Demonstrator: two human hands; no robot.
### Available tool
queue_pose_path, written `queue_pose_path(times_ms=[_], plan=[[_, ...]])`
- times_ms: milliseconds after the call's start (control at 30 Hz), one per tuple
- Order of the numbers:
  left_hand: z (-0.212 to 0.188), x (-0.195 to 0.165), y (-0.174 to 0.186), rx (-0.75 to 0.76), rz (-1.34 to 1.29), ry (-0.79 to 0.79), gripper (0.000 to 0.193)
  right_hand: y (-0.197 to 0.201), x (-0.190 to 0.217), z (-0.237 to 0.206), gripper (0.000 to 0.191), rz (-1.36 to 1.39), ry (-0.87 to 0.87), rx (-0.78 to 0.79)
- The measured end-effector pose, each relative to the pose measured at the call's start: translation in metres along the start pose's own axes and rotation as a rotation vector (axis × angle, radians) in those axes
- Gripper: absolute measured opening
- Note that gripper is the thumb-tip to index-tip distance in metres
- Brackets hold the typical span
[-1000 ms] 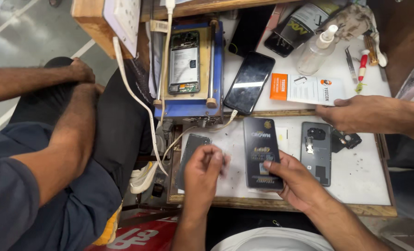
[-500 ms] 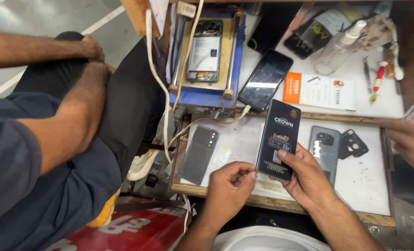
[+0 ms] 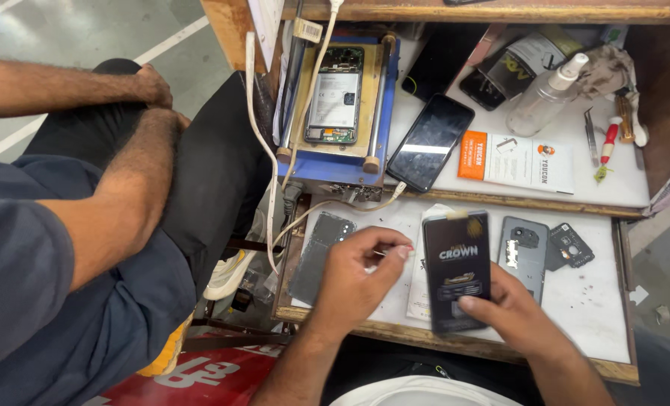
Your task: The person works on a disassembled smartphone at a cluttered workbench. They handle the phone chassis, a new battery, and a back cover, moving items aside and connecting a charging cable to the phone. The person also picks up and examines a battery package and a separate back cover before placing them back on the table.
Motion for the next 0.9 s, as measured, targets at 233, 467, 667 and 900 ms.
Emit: queue_pose_path(times_ms=[233,467,667,900], plan=[[-0.009,-0.062,0.007,0.088,0.475,-0.485,0.012,-0.014,0.031,0.005,0.032,-0.757,0.047,-0.143],[-0.003,-0.069,-0.009,0.183,0.579,-0.501,0.013,-0.015,0.036,0.005,0.039,-0.74,-0.08,-0.169],[-0.004,-0.067,-0.018,0.265,0.736,-0.55,0.021,-0.008,0.031,0.004,0.04,-0.807,-0.085,-0.138],[-0.002,-0.057,-0.034,0.315,1.16,-0.53,0.02,-0.003,0.026,0.004,0.046,-0.941,-0.054,-0.136]])
Point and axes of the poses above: each hand's wrist, its own z-axis towards the middle knuckle, its own y-axis out of the back of the hand, x = y × z, the point moved 6 cm from there along z, towards the middle knuckle, and after that the axes turned 4 degrees about z, right-handed, at the moved point
